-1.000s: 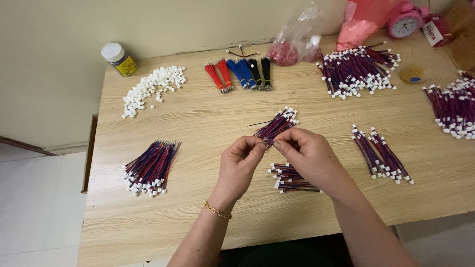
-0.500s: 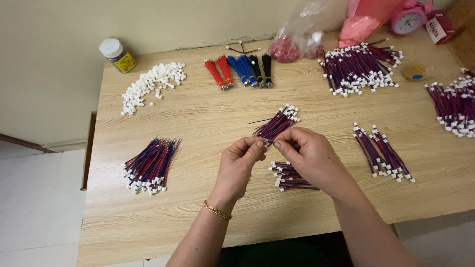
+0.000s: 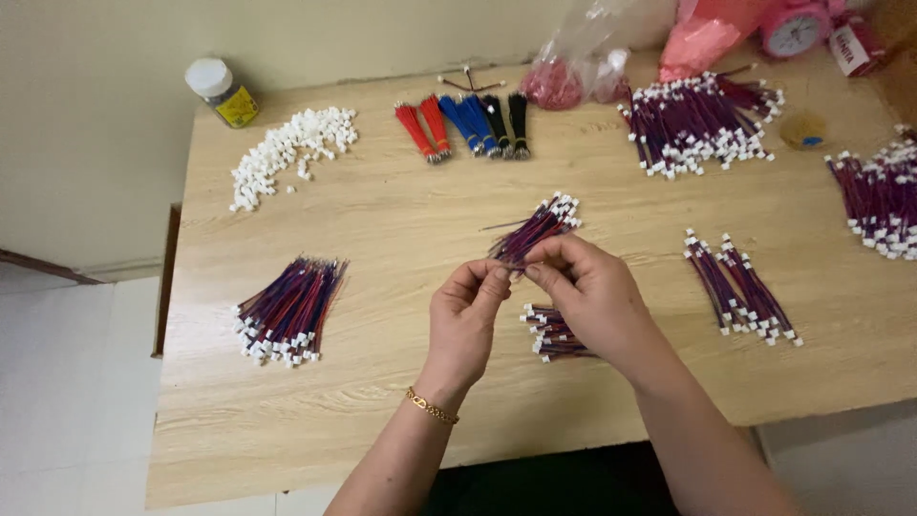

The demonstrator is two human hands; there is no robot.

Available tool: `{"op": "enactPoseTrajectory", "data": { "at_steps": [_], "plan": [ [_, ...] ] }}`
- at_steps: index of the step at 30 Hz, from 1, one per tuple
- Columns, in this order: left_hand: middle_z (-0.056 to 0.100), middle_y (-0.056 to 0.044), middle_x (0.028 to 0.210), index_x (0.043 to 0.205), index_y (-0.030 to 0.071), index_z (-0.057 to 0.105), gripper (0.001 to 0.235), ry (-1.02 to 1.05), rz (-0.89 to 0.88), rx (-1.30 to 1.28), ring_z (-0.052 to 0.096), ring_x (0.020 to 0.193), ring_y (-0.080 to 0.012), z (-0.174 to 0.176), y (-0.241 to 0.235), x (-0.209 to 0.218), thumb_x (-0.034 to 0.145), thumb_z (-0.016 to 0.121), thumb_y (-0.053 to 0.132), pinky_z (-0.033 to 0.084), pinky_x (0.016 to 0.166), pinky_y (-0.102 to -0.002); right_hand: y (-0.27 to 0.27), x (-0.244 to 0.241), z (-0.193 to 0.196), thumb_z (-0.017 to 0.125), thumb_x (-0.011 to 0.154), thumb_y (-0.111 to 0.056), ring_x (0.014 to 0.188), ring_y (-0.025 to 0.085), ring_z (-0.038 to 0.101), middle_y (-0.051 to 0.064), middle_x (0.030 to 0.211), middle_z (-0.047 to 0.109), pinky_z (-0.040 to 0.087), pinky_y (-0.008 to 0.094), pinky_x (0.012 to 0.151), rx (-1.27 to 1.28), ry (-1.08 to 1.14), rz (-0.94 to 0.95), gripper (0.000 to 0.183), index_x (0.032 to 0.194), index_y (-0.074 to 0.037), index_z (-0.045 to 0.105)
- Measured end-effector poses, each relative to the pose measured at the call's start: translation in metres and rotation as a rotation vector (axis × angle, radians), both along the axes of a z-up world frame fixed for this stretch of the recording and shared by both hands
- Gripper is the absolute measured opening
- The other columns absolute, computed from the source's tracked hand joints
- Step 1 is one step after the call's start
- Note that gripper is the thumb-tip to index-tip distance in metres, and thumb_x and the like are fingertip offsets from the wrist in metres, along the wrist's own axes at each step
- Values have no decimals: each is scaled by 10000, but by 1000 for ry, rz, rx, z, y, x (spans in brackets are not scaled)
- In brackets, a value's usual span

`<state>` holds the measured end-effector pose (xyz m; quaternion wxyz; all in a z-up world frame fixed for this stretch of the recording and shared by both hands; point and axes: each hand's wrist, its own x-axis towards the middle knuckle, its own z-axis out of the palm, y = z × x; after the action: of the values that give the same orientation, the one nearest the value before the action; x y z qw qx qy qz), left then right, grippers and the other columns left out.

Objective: Sorting and organizing bundles of wire harnesses on a wooden workbench

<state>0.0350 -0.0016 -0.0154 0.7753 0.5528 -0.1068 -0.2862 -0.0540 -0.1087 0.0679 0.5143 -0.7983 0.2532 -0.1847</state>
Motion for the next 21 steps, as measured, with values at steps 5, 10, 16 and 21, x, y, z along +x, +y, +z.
{"op": "enactPoseTrajectory", "data": {
  "at_steps": [5,10,16,21],
  "plan": [
    [581,-18,761,950,34,663,112,37,20,-37,577,732,-100,-16,1,-2,943,623,139,511,748,-240,5,7,-13,649,894,-37,578,108,520,56,638,598,463,248,546,45,-59,7,112,988,-35,710],
    [567,-18,760,937,35,648,88,-17,42,-37,572,740,-105,2,10,1,951,609,113,504,746,-244,6,12,-32,684,894,-69,532,88,549,42,628,591,475,215,535,110,-157,-59,119,1012,-54,691],
    [627,-74,722,869,85,699,50,-604,-14,183,608,672,-173,27,31,25,893,689,128,500,664,-297,6,16,-23,708,860,-91,750,281,670,130,755,667,523,367,664,-266,-53,92,71,921,-60,726],
    [694,-63,838,958,78,715,90,-447,-177,184,615,789,-128,2,29,40,906,676,140,522,770,-317,4,16,-33,691,855,-118,763,260,638,108,780,613,508,339,650,-303,-31,95,72,908,-73,709]
  ]
}}
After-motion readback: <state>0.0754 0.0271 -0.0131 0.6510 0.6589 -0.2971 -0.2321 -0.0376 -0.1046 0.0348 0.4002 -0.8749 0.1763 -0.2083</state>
